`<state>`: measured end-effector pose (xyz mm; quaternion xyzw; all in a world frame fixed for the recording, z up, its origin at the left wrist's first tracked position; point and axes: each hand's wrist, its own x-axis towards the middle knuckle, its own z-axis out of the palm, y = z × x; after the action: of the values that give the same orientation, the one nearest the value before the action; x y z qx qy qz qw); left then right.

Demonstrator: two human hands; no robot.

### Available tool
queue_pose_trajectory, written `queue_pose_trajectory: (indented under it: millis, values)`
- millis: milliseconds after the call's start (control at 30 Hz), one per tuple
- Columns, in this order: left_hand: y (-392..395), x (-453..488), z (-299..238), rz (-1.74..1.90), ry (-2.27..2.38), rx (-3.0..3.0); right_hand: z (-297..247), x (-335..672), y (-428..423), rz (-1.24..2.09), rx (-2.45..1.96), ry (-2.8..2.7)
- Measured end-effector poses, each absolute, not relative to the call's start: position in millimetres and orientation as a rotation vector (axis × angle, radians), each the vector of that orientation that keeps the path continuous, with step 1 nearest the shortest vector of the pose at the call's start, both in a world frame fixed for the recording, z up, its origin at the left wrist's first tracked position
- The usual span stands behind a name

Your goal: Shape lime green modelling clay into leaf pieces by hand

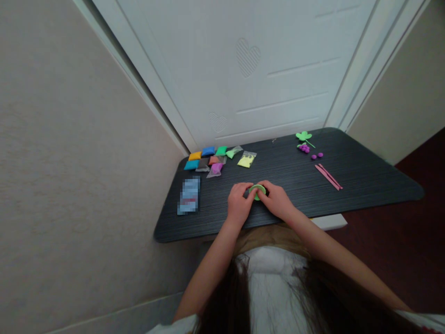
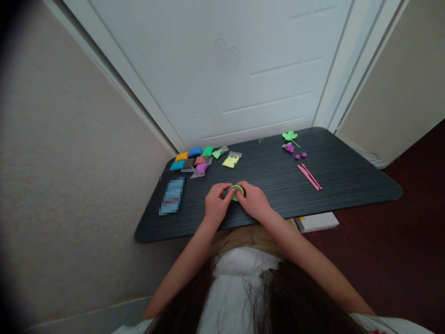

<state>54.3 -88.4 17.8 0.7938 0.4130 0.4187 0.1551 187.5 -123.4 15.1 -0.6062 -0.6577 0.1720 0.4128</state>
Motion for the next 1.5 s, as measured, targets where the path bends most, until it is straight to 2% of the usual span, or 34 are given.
queue_pose_trajectory:
  millis: [1500]
  values:
    - [-93.9,56.7,12.7,1.079,1.334,2.580,10.8,188.3,-120.6,0.410,-1.422,-1.559]
